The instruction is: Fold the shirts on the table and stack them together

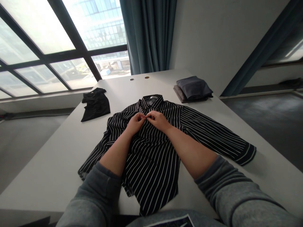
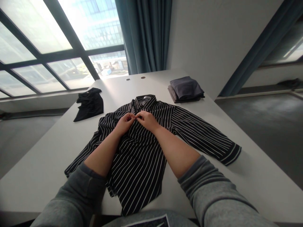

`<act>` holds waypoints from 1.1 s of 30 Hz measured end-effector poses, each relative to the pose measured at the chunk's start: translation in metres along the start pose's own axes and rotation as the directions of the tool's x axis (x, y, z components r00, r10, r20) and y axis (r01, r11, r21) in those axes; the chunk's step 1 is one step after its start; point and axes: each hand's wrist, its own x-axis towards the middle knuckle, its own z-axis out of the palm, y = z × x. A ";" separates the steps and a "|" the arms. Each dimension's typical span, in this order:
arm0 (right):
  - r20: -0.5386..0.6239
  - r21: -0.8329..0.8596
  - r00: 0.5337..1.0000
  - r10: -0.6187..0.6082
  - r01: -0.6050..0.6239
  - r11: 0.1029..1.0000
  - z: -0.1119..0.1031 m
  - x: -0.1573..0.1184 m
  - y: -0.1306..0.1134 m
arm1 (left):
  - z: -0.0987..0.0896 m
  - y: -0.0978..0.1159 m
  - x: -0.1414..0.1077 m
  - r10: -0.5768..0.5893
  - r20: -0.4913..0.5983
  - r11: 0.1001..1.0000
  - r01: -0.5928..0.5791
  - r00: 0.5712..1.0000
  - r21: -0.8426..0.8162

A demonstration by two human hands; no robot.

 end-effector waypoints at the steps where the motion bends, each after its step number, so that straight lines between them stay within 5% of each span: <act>1: -0.001 0.003 1.000 0.009 -0.009 1.000 0.000 0.000 0.000 | 0.000 0.000 0.000 0.009 0.006 0.999 -0.009 1.000 -0.045; 9: -0.019 0.039 0.999 0.032 -0.032 0.999 -0.002 0.001 -0.006 | -0.002 0.004 -0.004 -0.048 0.070 0.973 0.062 0.996 -0.220; 33: -0.018 -0.081 1.000 0.026 -0.027 0.996 -0.003 0.001 -0.003 | 0.001 0.018 -0.005 0.036 -0.090 0.977 -0.016 0.995 0.213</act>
